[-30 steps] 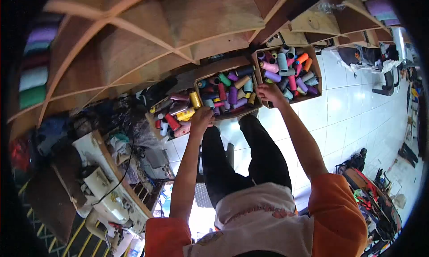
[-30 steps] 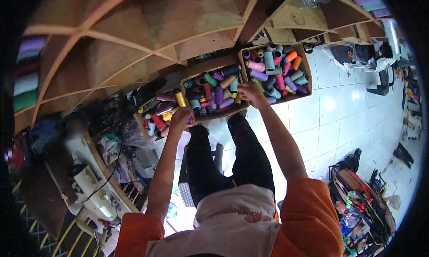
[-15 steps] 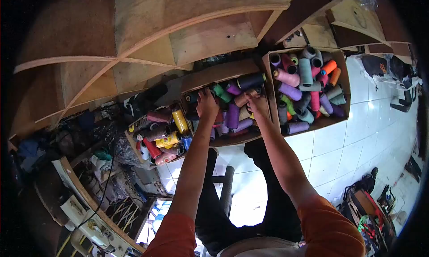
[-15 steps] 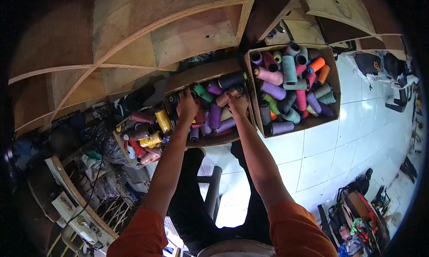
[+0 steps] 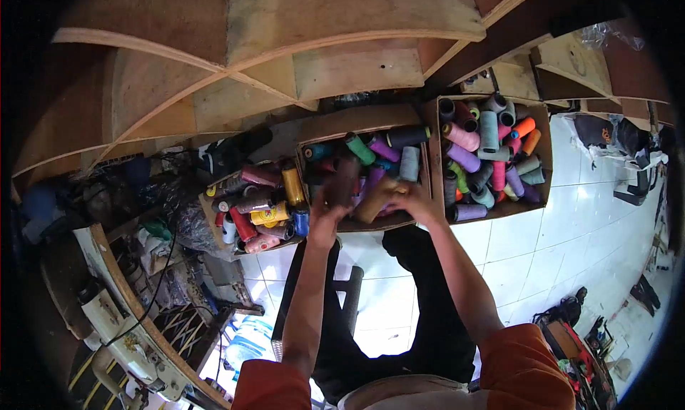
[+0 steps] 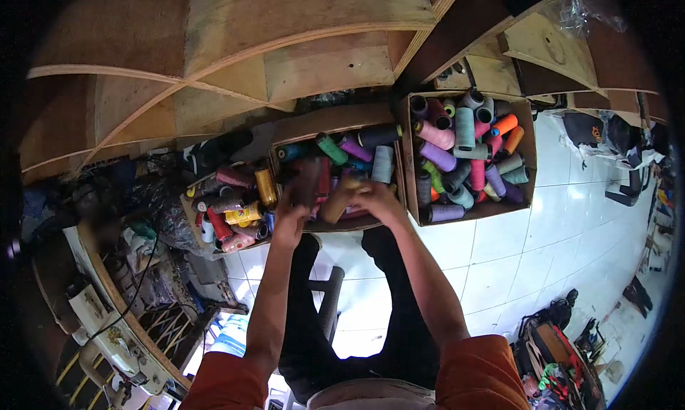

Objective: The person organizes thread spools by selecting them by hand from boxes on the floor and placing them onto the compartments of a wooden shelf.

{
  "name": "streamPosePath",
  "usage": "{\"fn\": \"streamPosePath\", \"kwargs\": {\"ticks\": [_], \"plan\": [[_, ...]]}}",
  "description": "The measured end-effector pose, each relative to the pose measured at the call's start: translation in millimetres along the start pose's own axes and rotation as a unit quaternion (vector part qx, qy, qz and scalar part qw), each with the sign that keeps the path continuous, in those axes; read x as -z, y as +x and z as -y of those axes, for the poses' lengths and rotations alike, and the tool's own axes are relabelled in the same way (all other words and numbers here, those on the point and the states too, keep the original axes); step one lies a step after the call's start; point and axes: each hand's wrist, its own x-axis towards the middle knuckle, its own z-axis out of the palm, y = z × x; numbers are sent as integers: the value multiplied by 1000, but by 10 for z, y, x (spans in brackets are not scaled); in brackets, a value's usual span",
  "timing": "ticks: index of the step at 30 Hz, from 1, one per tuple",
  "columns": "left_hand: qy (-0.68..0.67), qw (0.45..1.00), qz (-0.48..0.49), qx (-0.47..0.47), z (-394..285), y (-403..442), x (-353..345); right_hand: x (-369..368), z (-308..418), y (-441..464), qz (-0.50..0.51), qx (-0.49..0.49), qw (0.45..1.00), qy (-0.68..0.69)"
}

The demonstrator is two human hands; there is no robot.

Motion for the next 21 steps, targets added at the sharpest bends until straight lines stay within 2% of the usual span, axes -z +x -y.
{"fn": "streamPosePath", "kwargs": {"ticks": [1,4,5,8,9,12,13,15,16,17,18,19,21], "plan": [[9,998,59,28,61,-60,101,-81,12,-29,59,-17,998,-20],[97,974,175,109,267,-130,365,-350,277,-194,89,-2,973,-213],[145,966,170,128,186,-195,322,-431,334,-245,88,60,955,-276],[132,960,227,101,9,-248,239,-556,247,-356,74,115,945,-299],[107,966,222,80,-49,-308,216,-637,359,-450,54,80,941,-324],[115,972,200,38,161,-339,229,-763,291,-480,18,33,972,-230],[108,976,187,27,187,-360,198,-819,281,-508,-4,96,955,-279],[61,987,145,8,190,-357,144,-807,340,-501,44,121,958,-257],[12,991,130,27,214,-358,164,-785,363,-489,66,132,958,-246],[-38,992,114,45,255,-365,207,-735,415,-393,115,-58,987,-92],[-87,989,97,64,285,-371,239,-608,484,-284,75,6,966,-247],[-34,996,76,40,268,-376,189,-430,573,-139,34,72,916,-394],[-79,991,105,31,389,-358,309,-32,420,382,-154,205,814,-521]]}}
